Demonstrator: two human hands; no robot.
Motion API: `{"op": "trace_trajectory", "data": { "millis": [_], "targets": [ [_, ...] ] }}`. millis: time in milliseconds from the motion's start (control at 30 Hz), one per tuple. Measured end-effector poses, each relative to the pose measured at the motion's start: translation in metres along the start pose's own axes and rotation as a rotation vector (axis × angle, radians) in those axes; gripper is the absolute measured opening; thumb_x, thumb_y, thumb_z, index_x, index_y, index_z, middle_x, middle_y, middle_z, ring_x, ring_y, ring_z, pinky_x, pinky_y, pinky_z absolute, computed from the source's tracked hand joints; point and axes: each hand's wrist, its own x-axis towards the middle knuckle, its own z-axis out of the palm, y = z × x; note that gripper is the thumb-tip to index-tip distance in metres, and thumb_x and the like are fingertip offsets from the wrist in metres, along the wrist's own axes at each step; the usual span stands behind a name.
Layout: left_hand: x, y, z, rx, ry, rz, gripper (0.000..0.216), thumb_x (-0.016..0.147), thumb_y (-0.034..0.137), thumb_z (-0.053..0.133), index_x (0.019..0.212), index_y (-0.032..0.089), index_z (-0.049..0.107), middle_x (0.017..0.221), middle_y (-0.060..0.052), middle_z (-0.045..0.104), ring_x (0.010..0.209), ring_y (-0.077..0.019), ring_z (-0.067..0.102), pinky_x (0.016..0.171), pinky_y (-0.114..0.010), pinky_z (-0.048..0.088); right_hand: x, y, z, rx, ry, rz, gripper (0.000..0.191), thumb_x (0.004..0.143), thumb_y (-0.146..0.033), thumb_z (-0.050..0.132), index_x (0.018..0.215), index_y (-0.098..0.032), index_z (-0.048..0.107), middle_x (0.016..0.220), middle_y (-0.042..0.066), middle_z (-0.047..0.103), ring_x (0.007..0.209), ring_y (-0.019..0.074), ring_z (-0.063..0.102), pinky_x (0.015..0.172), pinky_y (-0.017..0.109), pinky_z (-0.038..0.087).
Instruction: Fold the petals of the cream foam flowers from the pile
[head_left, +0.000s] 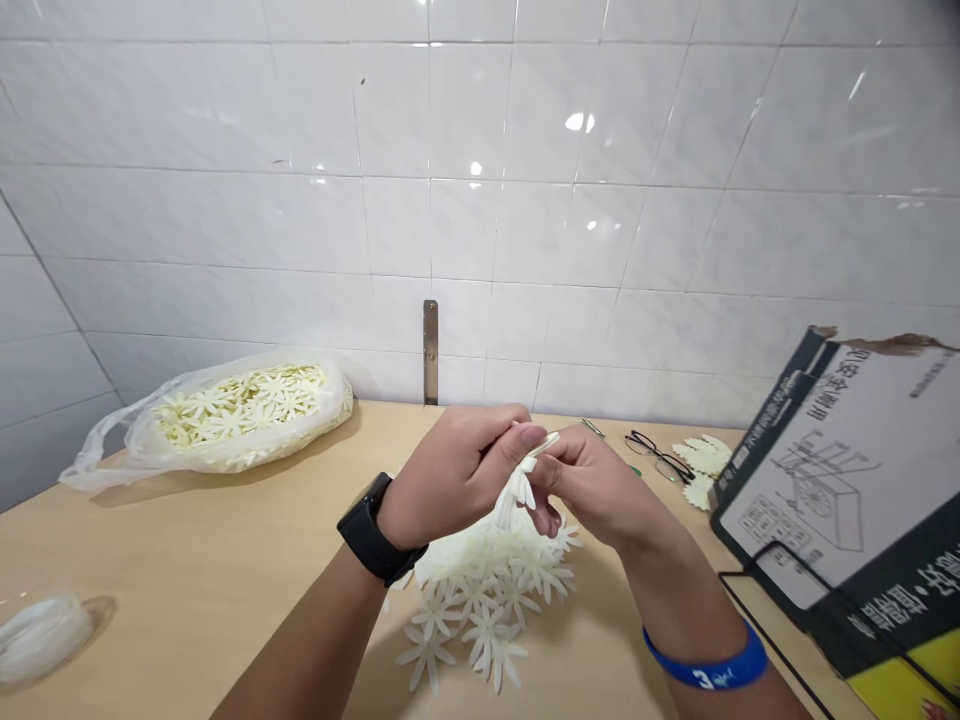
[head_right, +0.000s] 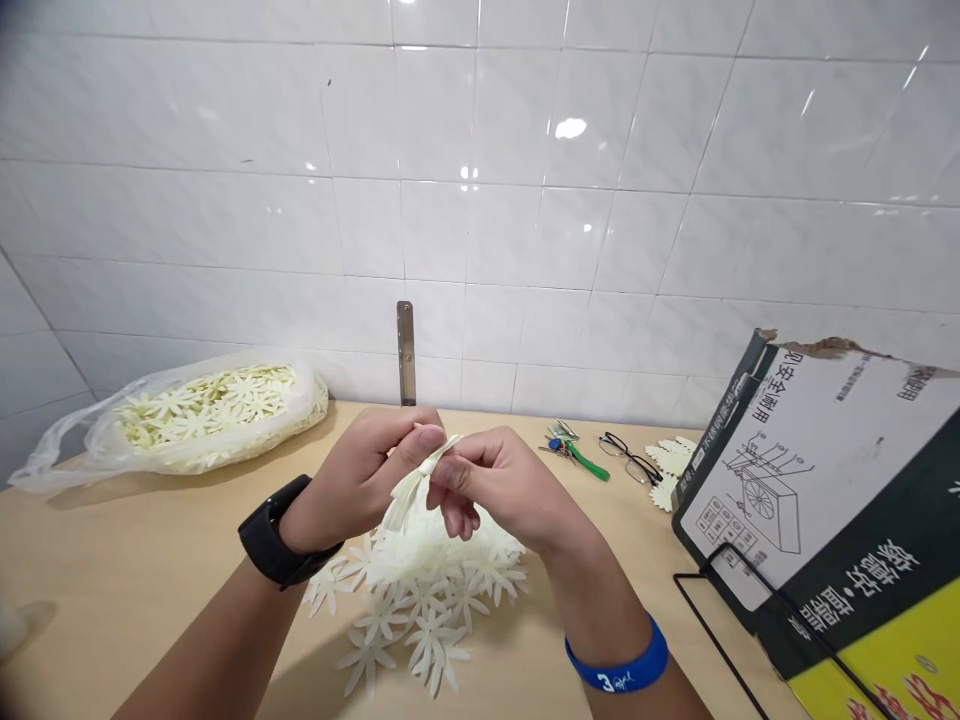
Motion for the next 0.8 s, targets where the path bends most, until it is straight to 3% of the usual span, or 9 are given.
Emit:
{"op": "trace_trajectory", "data": {
  "millis": [167,333,500,633,800],
  "targets": [
    [0.001,-0.003,-0.001,0.191,-0.008,0.027,0.034,0.095,0.025,0.037,0.062,0.017,0.044,0.054,0.003,0.048,0.05,-0.0087,0.04,0.051,-0.022,0.03,0.002,-0.001,0.003,0.015,0.101,-0.016,0.055,0.07,-0.065,0.07,0.052,-0.014,0.058,0.044,-0.001,0.053,0.04,0.0101,0.049,0.043,0.023,0.039],
    [0.001,-0.006,-0.007,0.328,0.006,-0.017,0.036,0.094,0.033,0.045,0.063,0.016,0.049,0.052,0.004,0.046,0.048,-0.0079,0.039,0.049,-0.022,0.028,0.0,-0.008,-0.001,-0.083,0.145,-0.076,0.059,0.08,-0.07,0.053,0.061,-0.014,0.058,0.055,0.001,0.055,0.049,0.0103,0.048,0.047,0.024,0.039],
    [0.001,-0.004,-0.014,-0.08,-0.024,-0.104,0.018,0.091,0.034,0.054,0.084,0.017,0.054,0.07,0.003,0.052,0.056,-0.0071,0.045,0.051,-0.019,0.037,-0.002,-0.007,-0.007,-0.074,0.128,-0.093,0.038,0.09,-0.048,0.057,0.071,-0.015,0.061,0.058,-0.001,0.051,0.051,0.0107,0.046,0.05,0.026,0.038],
    [0.003,-0.005,-0.019,-0.345,0.042,-0.156,0.018,0.087,0.03,0.06,0.1,0.018,0.055,0.081,0.001,0.048,0.063,-0.0078,0.045,0.053,-0.018,0.041,-0.001,-0.007,-0.005,-0.102,0.122,-0.123,0.036,0.092,-0.042,0.055,0.068,-0.016,0.059,0.061,0.0,0.053,0.055,0.0122,0.048,0.053,0.027,0.039],
    [0.003,-0.008,-0.021,-0.555,0.045,-0.273,0.019,0.084,0.026,0.065,0.1,0.017,0.058,0.082,-0.001,0.055,0.067,-0.0092,0.053,0.06,-0.022,0.046,0.001,-0.006,0.004,-0.048,0.215,-0.248,0.031,0.095,-0.039,0.051,0.078,-0.017,0.064,0.068,0.002,0.058,0.059,0.014,0.052,0.056,0.029,0.043]
  ]
}}
